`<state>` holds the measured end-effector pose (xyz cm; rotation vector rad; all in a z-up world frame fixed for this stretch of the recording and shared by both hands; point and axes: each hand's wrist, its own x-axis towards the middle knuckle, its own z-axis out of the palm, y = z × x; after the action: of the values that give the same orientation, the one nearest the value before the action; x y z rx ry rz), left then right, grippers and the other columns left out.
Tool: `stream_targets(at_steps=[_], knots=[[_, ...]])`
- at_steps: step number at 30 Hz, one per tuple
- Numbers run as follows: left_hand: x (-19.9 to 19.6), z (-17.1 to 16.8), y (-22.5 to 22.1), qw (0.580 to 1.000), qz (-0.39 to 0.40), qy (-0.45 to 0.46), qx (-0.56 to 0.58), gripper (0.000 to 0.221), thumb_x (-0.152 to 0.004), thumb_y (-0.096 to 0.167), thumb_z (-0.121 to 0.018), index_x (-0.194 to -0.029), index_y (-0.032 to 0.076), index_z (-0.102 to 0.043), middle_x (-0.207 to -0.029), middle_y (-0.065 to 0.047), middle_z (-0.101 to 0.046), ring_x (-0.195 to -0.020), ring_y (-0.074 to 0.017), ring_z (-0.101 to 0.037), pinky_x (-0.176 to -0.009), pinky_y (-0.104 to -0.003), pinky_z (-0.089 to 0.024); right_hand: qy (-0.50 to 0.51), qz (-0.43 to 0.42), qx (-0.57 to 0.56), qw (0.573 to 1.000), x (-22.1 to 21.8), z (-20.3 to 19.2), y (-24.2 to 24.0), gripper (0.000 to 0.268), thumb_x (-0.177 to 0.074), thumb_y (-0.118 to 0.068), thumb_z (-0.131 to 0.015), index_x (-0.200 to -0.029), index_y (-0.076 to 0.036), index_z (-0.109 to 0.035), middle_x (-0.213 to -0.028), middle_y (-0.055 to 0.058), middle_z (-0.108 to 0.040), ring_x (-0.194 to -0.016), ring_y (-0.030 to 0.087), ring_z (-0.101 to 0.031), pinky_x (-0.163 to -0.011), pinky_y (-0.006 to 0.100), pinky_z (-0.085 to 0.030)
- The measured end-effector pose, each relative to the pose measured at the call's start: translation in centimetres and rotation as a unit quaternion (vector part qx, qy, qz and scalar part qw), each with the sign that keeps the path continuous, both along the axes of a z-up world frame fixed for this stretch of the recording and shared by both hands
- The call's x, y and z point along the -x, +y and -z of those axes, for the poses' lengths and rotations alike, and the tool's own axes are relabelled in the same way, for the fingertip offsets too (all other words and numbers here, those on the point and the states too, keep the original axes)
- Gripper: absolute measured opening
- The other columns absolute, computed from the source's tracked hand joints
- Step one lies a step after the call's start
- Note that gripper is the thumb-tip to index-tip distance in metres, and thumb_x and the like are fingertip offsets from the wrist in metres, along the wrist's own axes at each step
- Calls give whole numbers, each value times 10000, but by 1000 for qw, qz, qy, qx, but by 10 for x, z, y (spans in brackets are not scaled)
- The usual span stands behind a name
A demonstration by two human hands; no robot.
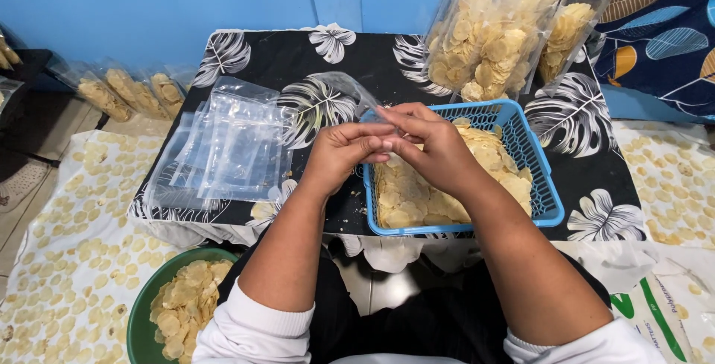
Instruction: Packaging chips from a basket into plastic bags
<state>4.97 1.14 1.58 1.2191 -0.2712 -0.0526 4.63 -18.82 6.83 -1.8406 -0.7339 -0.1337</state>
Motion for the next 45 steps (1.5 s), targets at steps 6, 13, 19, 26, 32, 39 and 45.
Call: stream_targets(at_steps=[6,13,19,26,32,39,45], knots=[[-3,5,3,1000,12,-6,17,267,-882,25,-735,-1145,-20,-732,-1020,-204,-769,-914,-269,-749,-784,-338,-666,41,-55,-9,998,5,-10,-2,495,-912,-35,-736,-1394,-55,-624,-1305,227,-631,-1054,274,-690,-906,392,-605],[-9,13,6,1000,-13,-24,7,228,-859,45,-766,-1073,-32,-745,-932,-200,-776,-831,-225,-757,-710,-297,-665,54,-82,-1,995,10,-14,0,566,-868,-70,-801,-1399,-26,-612,-1360,204,-596,-1077,274,-653,-924,407,-605],[1,0,-5,997,-57,-47,-16,193,-921,33,-746,-1079,-72,-711,-884,-238,-757,-750,-245,-777,-680,-339,-683,75,-59,16,995,13,-17,1,469,-944,0,-619,-1412,10,-586,-1372,220,-625,-1090,273,-683,-894,389,-615],[25,-31,-11,862,-130,-281,-402,168,-931,222,-627,-809,122,-570,-725,-120,-607,-719,-355,-668,-610,-430,-522,-149,165,149,964,-1,19,4,148,-975,-166,-665,-1062,-222,-770,-1005,-22,-769,-925,229,-750,-761,350,-603],[38,-42,-18,832,-164,-234,-476,195,-905,258,-572,-765,139,-506,-677,-123,-559,-740,-384,-659,-630,-460,-510,-148,324,236,904,-23,26,-15,87,-977,-375,-708,-1013,-297,-724,-877,-32,-707,-863,247,-719,-737,414,-580],[30,-30,-28,849,-215,-215,-433,216,-921,266,-564,-760,144,-485,-719,-139,-562,-769,-409,-653,-627,-461,-514,-7,307,255,917,4,3,2,383,-914,-407,-765,-756,-175,-506,-592,66,-577,-709,398,-669,-643,498,-513],[41,-42,-36,806,-217,-272,-479,165,-910,237,-574,-810,139,-486,-914,-140,-589,-875,-410,-654,-712,-486,-533,262,182,-94,943,-12,7,-14,345,-962,-274,-718,-713,-39,-671,-808,139,-784,-551,150,-726,-413,183,-465]])
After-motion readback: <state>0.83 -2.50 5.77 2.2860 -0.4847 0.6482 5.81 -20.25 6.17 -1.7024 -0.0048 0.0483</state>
